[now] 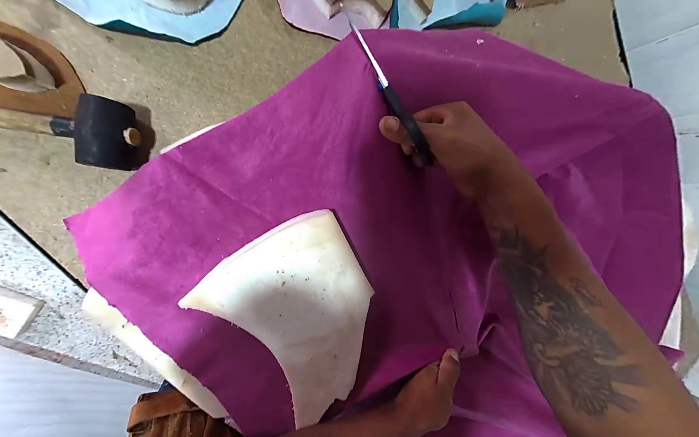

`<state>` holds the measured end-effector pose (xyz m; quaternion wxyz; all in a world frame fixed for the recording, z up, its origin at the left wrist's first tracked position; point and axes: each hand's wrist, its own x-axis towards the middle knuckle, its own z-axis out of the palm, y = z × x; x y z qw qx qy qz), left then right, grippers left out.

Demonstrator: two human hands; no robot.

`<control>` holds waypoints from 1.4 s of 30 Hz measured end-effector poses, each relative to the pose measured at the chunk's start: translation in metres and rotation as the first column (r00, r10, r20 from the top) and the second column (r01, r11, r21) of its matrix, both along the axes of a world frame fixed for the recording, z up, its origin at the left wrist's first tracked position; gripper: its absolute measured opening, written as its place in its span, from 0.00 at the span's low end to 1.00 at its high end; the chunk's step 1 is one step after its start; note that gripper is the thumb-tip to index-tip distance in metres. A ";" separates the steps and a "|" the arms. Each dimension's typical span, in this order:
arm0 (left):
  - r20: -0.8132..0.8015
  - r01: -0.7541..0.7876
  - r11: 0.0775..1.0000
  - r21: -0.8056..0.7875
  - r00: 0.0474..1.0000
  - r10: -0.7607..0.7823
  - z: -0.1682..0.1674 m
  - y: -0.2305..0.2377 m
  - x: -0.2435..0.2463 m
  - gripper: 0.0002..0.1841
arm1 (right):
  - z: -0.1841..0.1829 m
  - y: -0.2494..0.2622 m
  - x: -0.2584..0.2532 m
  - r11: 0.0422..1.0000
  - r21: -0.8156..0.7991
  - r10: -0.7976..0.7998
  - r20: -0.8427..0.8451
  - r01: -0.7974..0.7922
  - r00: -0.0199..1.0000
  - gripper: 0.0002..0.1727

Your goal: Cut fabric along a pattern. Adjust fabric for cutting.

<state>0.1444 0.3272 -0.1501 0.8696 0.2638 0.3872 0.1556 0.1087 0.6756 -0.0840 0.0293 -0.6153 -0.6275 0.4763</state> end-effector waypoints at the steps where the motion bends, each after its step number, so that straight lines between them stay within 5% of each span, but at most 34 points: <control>1: -0.009 -0.001 1.000 0.000 1.000 0.001 0.000 -0.001 0.001 0.41 | -0.001 0.005 -0.003 1.000 -0.005 0.004 0.003 -0.004 1.000 0.31; 6: 0.000 -0.092 0.995 0.042 0.996 0.092 -0.001 -0.005 0.004 0.35 | -0.002 0.027 -0.013 0.996 -0.001 0.091 0.030 -0.091 0.995 0.32; 12: -0.059 0.018 0.999 -0.036 0.998 -0.020 0.026 0.015 -0.014 0.39 | 0.012 0.039 -0.021 0.984 0.133 0.128 -0.072 -0.118 0.989 0.28; 17: 0.187 -0.266 0.953 0.142 0.953 0.238 -0.013 -0.011 0.013 0.30 | 0.046 0.049 -0.029 0.980 0.188 0.092 -0.126 -0.068 0.988 0.27; 19: 0.175 -0.233 0.952 0.197 0.964 0.199 -0.010 -0.009 0.008 0.29 | 0.057 0.040 -0.008 0.958 0.283 0.059 -0.019 -0.051 0.998 0.31; 23: 0.091 0.022 0.841 0.541 0.992 -0.084 0.041 0.002 -0.081 0.34 | 0.049 -0.040 0.089 0.885 0.452 -0.091 0.400 -0.110 0.912 0.34; 26: 0.015 -0.021 0.690 0.724 1.000 0.014 0.058 -0.004 -0.175 0.19 | 0.018 -0.134 0.169 0.943 0.332 -0.165 0.560 -0.037 0.812 0.30; 29: -0.181 0.031 0.665 0.746 0.971 0.157 0.053 -0.023 -0.252 0.12 | 0.021 -0.220 0.199 0.961 0.241 -0.246 0.528 0.134 0.813 0.16; 33: -0.486 0.277 0.697 0.661 0.866 0.116 0.045 -0.061 -0.308 0.11 | 0.036 -0.332 0.124 0.880 0.341 -0.411 0.200 0.330 0.889 0.20; 36: -0.606 0.493 0.454 0.742 0.782 0.142 0.032 -0.088 -0.310 0.10 | 0.009 -0.409 0.028 0.851 0.216 -0.501 0.064 0.478 0.863 0.39; 39: -0.614 0.573 0.244 0.783 0.775 0.152 0.021 -0.097 -0.293 0.14 | -0.019 -0.435 -0.040 0.822 0.268 -0.551 0.159 0.502 0.819 0.66; 42: -0.643 0.629 0.133 0.766 0.749 0.159 0.005 -0.103 -0.283 0.16 | -0.039 -0.439 -0.068 0.806 0.415 -0.552 0.268 0.423 0.789 0.71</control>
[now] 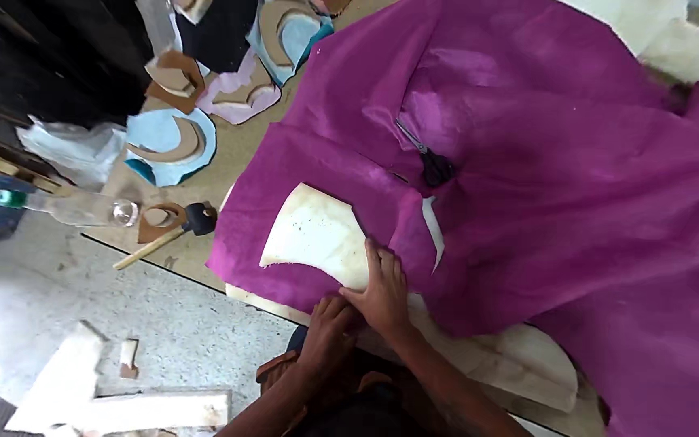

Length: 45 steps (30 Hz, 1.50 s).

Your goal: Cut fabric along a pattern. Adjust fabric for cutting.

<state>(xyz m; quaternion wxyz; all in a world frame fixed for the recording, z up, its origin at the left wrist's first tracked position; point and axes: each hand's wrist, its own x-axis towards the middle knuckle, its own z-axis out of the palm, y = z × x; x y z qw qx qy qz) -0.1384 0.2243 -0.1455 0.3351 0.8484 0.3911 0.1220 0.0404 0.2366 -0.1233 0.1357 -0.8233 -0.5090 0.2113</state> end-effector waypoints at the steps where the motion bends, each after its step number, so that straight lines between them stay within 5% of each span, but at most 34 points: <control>1: -0.008 0.023 0.999 0.025 1.000 -0.022 -0.005 0.001 0.000 0.16 | -0.001 0.003 -0.001 1.000 0.008 0.008 0.019 -0.008 1.000 0.70; 7: 0.115 0.281 0.957 0.079 0.951 -0.289 -0.023 0.020 -0.020 0.24 | 0.028 0.001 0.013 0.979 0.088 -0.153 -0.291 0.186 0.944 0.68; 11: 0.104 0.378 0.918 0.117 0.915 -0.390 -0.025 0.031 -0.024 0.14 | 0.037 -0.025 0.020 0.919 0.209 -0.194 -0.502 0.336 0.843 0.56; 15: 0.100 0.333 0.928 0.166 0.931 -0.352 -0.027 0.040 -0.015 0.13 | 0.068 -0.086 0.026 0.837 0.301 -0.245 -0.543 0.458 0.804 0.51; 19: 0.095 0.080 0.985 -0.156 0.993 -0.066 0.005 0.059 -0.017 0.18 | 0.107 -0.202 0.028 0.734 0.279 -0.369 -0.601 0.619 0.709 0.52; 24: 0.288 0.033 0.989 -0.143 0.958 0.009 0.040 0.112 -0.020 0.17 | 0.112 -0.324 0.001 0.649 0.202 -0.493 -0.623 0.734 0.607 0.56; 27: 0.325 0.111 0.990 -0.087 0.943 -0.077 0.077 0.129 -0.022 0.16 | 0.087 -0.300 -0.028 0.703 0.171 -0.502 -0.568 0.690 0.653 0.53; 31: 0.350 0.197 0.974 0.111 0.910 -0.224 0.113 0.131 -0.028 0.14 | 0.047 -0.193 -0.048 0.748 0.159 -0.430 -0.624 0.645 0.652 0.51; 37: 0.393 0.341 0.837 0.427 0.764 -0.512 0.127 0.108 -0.031 0.14 | 0.011 -0.087 -0.048 0.736 0.383 -0.150 -0.712 0.559 0.686 0.52; 41: 0.334 0.236 0.879 0.415 0.859 -0.389 0.086 0.100 -0.045 0.09 | -0.006 -0.087 -0.041 0.796 0.349 -0.156 -0.672 0.495 0.724 0.46; 45: 0.203 -0.004 0.911 0.412 0.975 -0.088 0.048 0.093 -0.073 0.22 | 0.007 -0.095 -0.028 0.850 0.274 -0.324 -0.402 0.450 0.856 0.33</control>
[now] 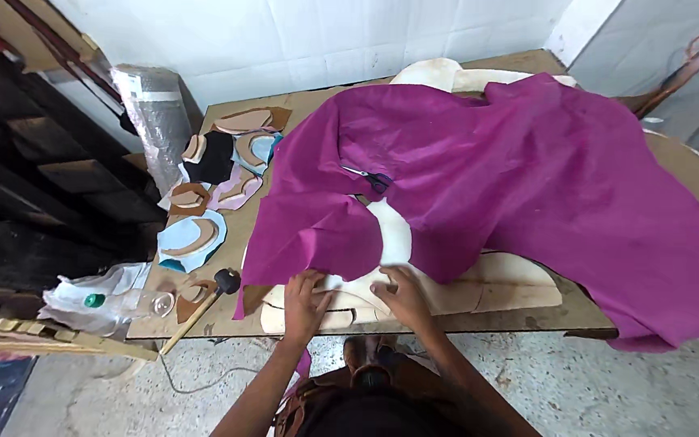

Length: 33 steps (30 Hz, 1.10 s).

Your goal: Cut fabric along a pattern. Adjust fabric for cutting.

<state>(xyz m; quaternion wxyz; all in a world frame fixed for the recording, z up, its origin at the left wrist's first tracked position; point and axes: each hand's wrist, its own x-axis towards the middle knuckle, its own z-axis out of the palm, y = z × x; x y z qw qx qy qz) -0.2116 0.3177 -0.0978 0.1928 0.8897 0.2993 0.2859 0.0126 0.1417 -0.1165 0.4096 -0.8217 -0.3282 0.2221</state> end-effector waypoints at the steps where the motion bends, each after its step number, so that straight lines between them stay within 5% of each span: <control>1: -0.028 -0.077 0.997 0.015 0.997 0.078 -0.007 -0.007 -0.008 0.24 | 0.007 0.003 0.003 0.999 -0.037 -0.018 0.103 0.022 0.995 0.32; 5: -0.117 -0.259 0.964 0.055 0.957 0.264 -0.026 -0.010 -0.007 0.35 | 0.029 0.038 0.011 0.974 -0.217 0.128 0.262 -0.071 0.957 0.49; 7: -0.062 -0.273 0.962 0.006 0.960 0.273 -0.028 0.000 0.003 0.29 | 0.034 0.055 -0.004 0.946 -0.257 0.273 0.307 -0.196 0.912 0.51; 9: 0.033 -0.280 0.956 -0.083 0.958 0.283 -0.023 0.007 0.014 0.19 | 0.024 0.069 -0.015 0.921 -0.241 0.382 0.393 -0.307 0.836 0.46; 11: 0.107 -0.281 0.948 -0.146 0.949 0.298 -0.016 0.010 0.021 0.15 | 0.008 0.083 -0.011 0.901 -0.183 0.430 0.481 -0.392 0.764 0.31; 13: 0.160 -0.258 0.952 -0.164 0.945 0.284 0.000 0.015 0.025 0.16 | 0.002 0.099 0.009 0.905 -0.078 0.394 0.528 -0.419 0.752 0.11; 14: 0.186 -0.243 0.956 -0.165 0.944 0.272 0.012 0.019 0.028 0.18 | 0.010 0.106 0.022 0.912 -0.014 0.356 0.523 -0.410 0.774 0.09; 17: 0.233 -0.189 0.980 -0.067 0.952 0.199 0.054 0.029 0.035 0.15 | 0.078 0.109 0.060 0.924 0.168 0.249 0.417 -0.343 0.874 0.11; 21: 0.357 -0.020 0.998 0.056 0.934 -0.001 0.099 0.031 0.039 0.08 | 0.142 0.091 0.087 0.899 0.328 0.119 0.458 -0.292 0.881 0.13; 28: 0.362 0.198 0.978 0.070 0.908 -0.210 0.099 -0.006 0.028 0.05 | 0.119 0.027 0.088 0.905 0.348 0.074 0.437 -0.245 0.896 0.15; 33: 0.331 0.149 0.987 0.063 0.930 -0.161 0.118 0.042 0.041 0.07 | 0.129 0.085 0.090 0.900 0.383 0.053 0.373 -0.206 0.926 0.13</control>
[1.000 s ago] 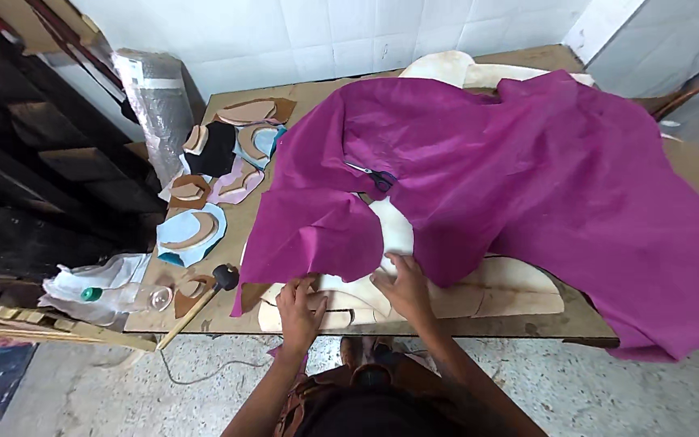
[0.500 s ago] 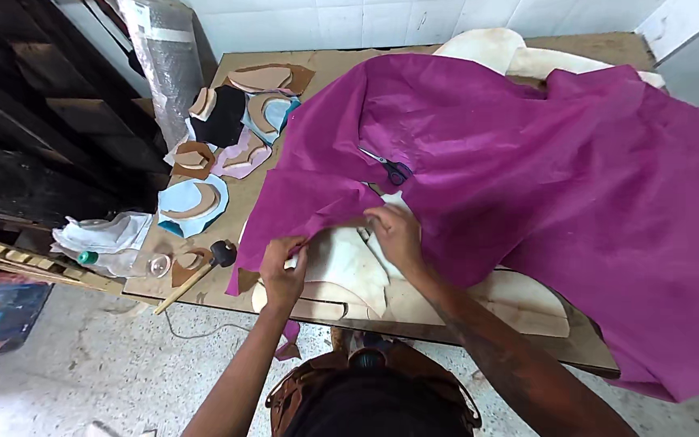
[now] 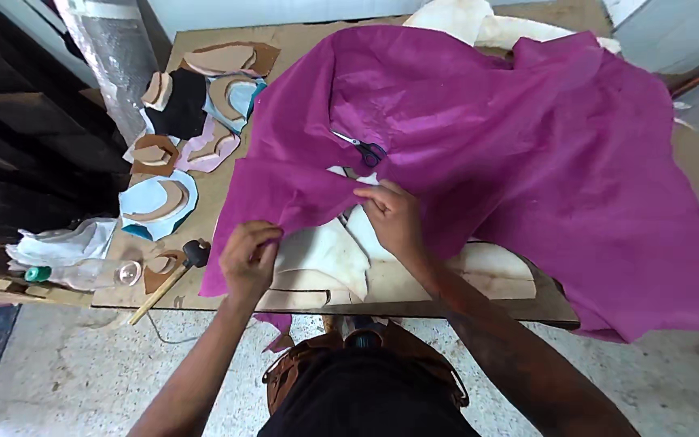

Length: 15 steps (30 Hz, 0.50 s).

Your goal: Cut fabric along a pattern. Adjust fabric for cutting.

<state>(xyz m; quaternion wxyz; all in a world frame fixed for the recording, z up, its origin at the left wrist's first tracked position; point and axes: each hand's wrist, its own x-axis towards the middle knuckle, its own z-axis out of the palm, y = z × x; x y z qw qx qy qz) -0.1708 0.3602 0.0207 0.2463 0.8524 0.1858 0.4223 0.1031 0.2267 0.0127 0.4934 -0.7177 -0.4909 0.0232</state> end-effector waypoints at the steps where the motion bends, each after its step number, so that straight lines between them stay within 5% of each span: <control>1: 0.022 0.024 0.999 0.025 0.999 -0.024 0.012 0.007 0.004 0.07 | 0.011 0.007 0.001 0.999 0.035 0.000 0.008 0.000 1.000 0.13; 6: -0.001 0.181 0.983 0.031 0.983 -0.181 -0.003 -0.025 -0.007 0.07 | 0.011 -0.045 -0.002 0.999 0.046 -0.007 0.053 0.004 0.999 0.15; 11: -0.137 0.288 0.952 -0.101 0.944 -0.300 -0.088 -0.107 -0.026 0.07 | -0.080 -0.148 -0.025 0.991 -0.105 -0.090 -0.041 0.086 0.995 0.16; 15: -0.383 0.264 0.931 -0.252 0.856 -0.346 -0.132 -0.137 -0.037 0.13 | -0.132 -0.192 -0.058 0.906 -0.402 -0.223 -0.189 0.132 0.956 0.20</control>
